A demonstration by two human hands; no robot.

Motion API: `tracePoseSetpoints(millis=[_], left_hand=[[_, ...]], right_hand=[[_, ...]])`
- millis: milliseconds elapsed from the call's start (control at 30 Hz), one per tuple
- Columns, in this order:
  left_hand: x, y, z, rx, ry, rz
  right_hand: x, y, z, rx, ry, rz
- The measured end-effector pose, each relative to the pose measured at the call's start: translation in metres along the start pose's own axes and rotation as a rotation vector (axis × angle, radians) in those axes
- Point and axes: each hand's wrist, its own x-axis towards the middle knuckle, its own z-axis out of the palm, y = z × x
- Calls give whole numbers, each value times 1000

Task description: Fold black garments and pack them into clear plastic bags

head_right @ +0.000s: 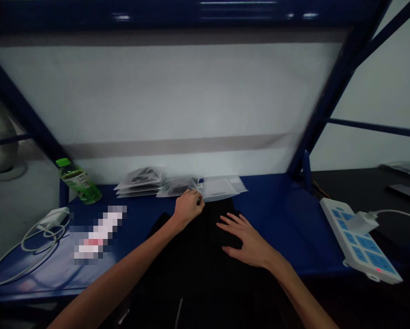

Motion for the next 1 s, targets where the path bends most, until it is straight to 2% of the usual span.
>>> tracePoseSetpoints(millis=[200,333,467,700,867,1000], left_hand=[[-27,9,-27,-90,59,90],[-51,6,-35,-21,7,41],[-67,1,-35,45,-59,1],[-71,-2,-28,8,-120,119],[-69,-3,-23,-14,-111,9],[-64,-1,-22,4,-121,-25]], right_hand=[[1,5,1,-13,11,-14],[2,2,1,-72,30,-18],[4,-3,2,-105,26,-19],[3,-5,5,-42,113,4],[-1,-6,2,104,223,62],[-9,2,1,328,374,162]])
